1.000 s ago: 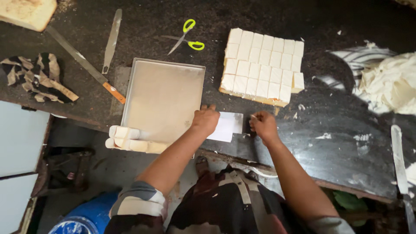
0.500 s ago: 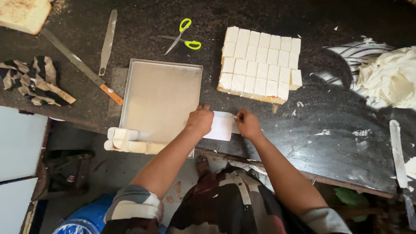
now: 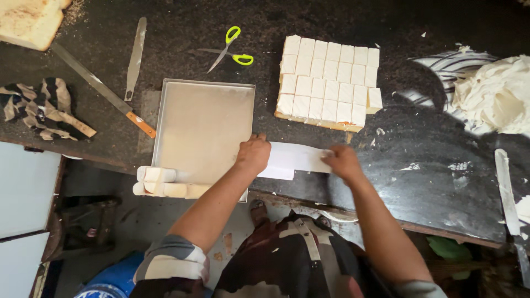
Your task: The person wraps rectangular cake pieces with strips of paper one at a time and places them into rows in a metal tray.
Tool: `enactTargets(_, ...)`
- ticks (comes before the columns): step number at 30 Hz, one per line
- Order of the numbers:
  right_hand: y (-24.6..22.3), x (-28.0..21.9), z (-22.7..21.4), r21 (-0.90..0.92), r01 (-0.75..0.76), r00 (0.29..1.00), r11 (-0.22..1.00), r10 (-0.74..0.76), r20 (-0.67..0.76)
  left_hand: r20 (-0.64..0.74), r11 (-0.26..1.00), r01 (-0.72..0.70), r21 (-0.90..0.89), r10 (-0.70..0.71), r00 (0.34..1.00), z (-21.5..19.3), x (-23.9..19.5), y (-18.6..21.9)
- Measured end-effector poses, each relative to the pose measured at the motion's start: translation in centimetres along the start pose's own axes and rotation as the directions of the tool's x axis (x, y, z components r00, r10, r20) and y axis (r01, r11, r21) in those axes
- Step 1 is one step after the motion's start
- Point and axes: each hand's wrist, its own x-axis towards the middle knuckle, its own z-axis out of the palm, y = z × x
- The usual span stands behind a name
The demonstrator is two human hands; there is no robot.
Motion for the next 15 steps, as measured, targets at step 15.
enactTargets(15, 20.6, -10.6, -16.9, -0.174, -0.293, 0.923, 0.94, 0.23, -0.309, -0.165, 0.755, -0.623, -0.207, 0.6, 0.783, 0.0, -0.8, 18.6)
